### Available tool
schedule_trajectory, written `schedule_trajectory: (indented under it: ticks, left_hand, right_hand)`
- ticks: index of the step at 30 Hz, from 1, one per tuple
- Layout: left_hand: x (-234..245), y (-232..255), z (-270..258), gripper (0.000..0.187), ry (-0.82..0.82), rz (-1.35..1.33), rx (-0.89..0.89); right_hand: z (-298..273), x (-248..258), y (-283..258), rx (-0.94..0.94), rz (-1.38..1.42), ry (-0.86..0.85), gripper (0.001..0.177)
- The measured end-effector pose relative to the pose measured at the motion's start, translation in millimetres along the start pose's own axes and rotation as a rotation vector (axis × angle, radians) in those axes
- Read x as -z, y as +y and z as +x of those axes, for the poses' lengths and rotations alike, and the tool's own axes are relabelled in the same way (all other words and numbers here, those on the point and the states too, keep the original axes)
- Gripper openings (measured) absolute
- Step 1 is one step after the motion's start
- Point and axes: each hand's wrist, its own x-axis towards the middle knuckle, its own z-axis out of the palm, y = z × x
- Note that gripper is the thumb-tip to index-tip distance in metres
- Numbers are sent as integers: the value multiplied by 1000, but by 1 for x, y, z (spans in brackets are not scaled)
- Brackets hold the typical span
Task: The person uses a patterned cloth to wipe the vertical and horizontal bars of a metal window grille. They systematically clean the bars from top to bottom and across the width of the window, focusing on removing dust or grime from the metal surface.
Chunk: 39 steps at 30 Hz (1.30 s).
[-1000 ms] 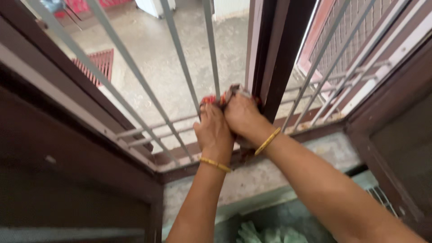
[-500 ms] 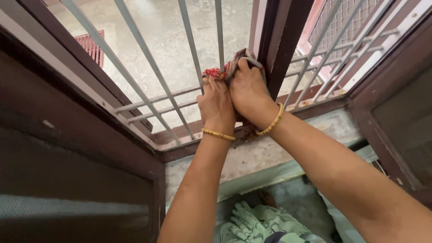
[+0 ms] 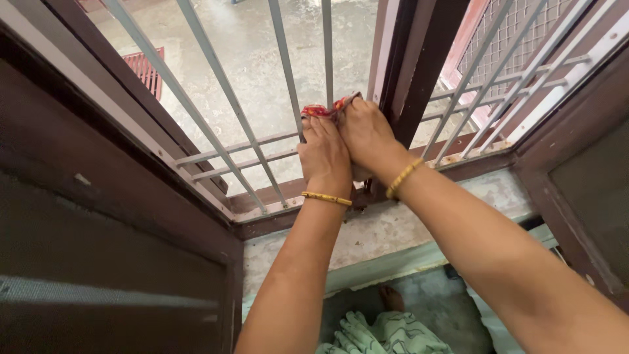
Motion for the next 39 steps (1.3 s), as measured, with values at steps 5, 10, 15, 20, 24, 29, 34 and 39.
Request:
schedule_trajectory:
  ticks: [5, 10, 15, 20, 24, 29, 34, 39]
  left_hand:
    - [17, -13, -20, 66, -22, -26, -114]
    - [29, -10, -20, 67, 103, 65, -112]
    - [34, -10, -7, 60, -94, -105, -73]
    - [35, -22, -23, 65, 85, -141, -188]
    - [29, -18, -28, 67, 99, -80, -191]
    - [35, -14, -13, 68, -62, -140, -117]
    - [45, -20, -22, 71, -14, -239, -96]
    - [42, -19, -16, 66, 19, -157, -104]
  right_hand:
    - [-14, 6, 0, 279, -225, 78, 39]
    - [-32, 10, -6, 406, -335, 314, 52]
    - [17, 13, -5, 79, -188, -296, 41]
    - [-18, 8, -8, 276, -428, 93, 56]
    - [-40, -9, -12, 278, -532, 265, 63]
    - [-4, -3, 2, 82, -149, -179, 41]
    - [-16, 4, 2, 298, -352, 100, 52]
    - [-19, 2, 1, 281, -361, 118, 45]
